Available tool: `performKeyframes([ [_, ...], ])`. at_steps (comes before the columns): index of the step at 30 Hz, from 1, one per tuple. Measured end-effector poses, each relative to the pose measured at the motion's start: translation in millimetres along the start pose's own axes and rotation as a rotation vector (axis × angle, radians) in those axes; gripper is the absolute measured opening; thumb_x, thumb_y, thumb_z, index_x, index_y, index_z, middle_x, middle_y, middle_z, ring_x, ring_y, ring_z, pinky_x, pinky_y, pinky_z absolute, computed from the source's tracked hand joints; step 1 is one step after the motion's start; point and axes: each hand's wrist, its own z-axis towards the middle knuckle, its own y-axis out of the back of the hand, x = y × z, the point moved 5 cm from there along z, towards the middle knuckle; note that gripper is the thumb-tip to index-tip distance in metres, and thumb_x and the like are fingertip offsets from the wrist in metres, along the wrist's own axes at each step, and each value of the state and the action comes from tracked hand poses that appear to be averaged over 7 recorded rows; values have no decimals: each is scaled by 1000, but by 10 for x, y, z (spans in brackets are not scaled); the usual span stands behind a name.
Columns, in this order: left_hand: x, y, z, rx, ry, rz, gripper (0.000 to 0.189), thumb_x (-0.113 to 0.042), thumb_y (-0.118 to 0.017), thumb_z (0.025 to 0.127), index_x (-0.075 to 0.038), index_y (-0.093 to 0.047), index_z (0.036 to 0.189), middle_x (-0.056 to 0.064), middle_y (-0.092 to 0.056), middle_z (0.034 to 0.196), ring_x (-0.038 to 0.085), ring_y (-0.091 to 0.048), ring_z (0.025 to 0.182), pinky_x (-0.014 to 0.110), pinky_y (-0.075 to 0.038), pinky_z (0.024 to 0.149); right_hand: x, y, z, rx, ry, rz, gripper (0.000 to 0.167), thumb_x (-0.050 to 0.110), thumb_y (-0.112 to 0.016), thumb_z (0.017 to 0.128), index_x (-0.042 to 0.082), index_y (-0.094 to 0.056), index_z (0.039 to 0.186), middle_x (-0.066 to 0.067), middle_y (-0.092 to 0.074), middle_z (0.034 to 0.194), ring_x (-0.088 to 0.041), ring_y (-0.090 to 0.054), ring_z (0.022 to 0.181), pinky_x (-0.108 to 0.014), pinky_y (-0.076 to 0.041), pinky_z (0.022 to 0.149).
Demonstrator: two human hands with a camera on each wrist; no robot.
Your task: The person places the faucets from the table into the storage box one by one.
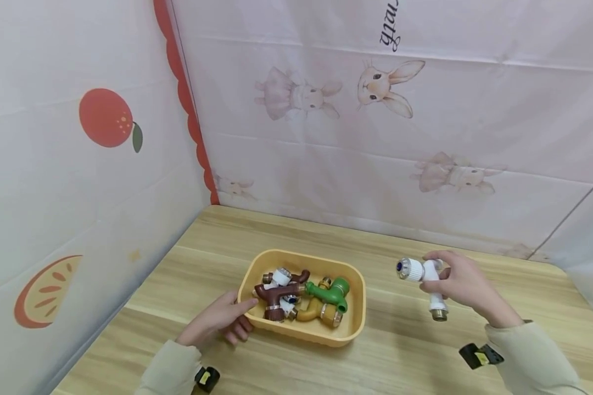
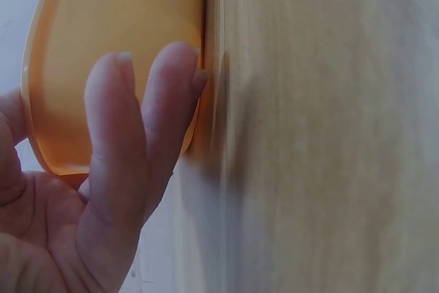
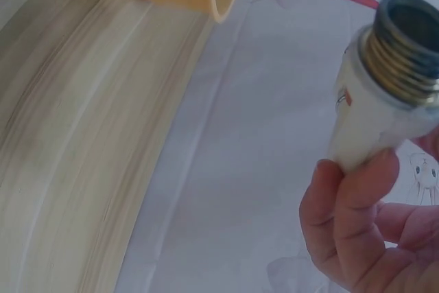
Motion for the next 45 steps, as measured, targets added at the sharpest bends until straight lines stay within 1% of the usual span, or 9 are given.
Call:
performKeyframes([
  [8,-12,-2,-6,-5,6,-9,50,-35,-48,94,9,-44,117,16,-62,69,21,-62,53,33,-54,43,114,-72,127,2,15,31,60,13,-75,69,-6,-48,119,-8,-60,72,-17,-55,58,-28,-49,46],
  [11,-19,-6,-15,1,6,-6,50,-35,-48,94,9,-44,117,17,-62,70,22,-62,53,34,-55,43,144,-118,161,8,32,62,60,11,-75,68,-7,-48,119,-14,-59,84,-17,-56,58,-28,-49,45],
  [15,-31,-7,-19,8,-1,-4,51,-35,-48,93,10,-44,117,17,-62,70,22,-62,53,34,-55,44,215,-172,206,6,46,77,60,11,-76,68,-7,-49,119,-17,-56,92,-17,-56,58,-28,-50,45],
  [22,-28,-8,2,1,-13,-2,49,-33,-47,94,10,-41,118,17,-62,70,21,-62,52,34,-54,43,352,-276,332,11,61,86,59,11,-75,67,-4,-49,118,-16,-58,85,-16,-56,56,-32,-51,46],
  [26,-23,-9,3,-1,-12,-1,49,-33,-47,94,10,-43,118,17,-62,70,21,-62,53,35,-55,44,420,-375,398,19,92,96,58,9,-75,66,-6,-50,117,-20,-51,99,-16,-56,57,-30,-51,46],
  [31,-20,-13,-11,5,-1,-10,50,-35,-48,93,9,-45,116,17,-62,70,21,-62,53,35,-55,43,502,-514,471,38,121,106,57,8,-75,65,-6,-51,115,-21,-49,103,-14,-57,59,-28,-52,47],
  [36,-28,-15,-29,12,-4,-17,49,-35,-49,93,9,-47,113,17,-62,70,20,-62,52,34,-54,43,607,-625,565,53,140,77,54,6,-74,64,-6,-53,112,-19,-51,100,-17,-56,60,-27,-52,46],
  [40,-29,-22,-35,17,-1,-22,48,-35,-49,93,9,-48,111,17,-62,70,20,-62,52,34,-54,43,693,-719,634,70,160,16,51,6,-74,63,-6,-56,109,-19,-52,98,-19,-55,65,-23,-51,46],
  [45,-31,-23,-47,10,5,-31,46,-34,-48,94,10,-48,111,17,-62,70,20,-62,52,33,-54,43,785,-828,701,105,177,-39,52,9,-74,62,-3,-56,110,-18,-51,99,-22,-54,71,-23,-51,50],
])
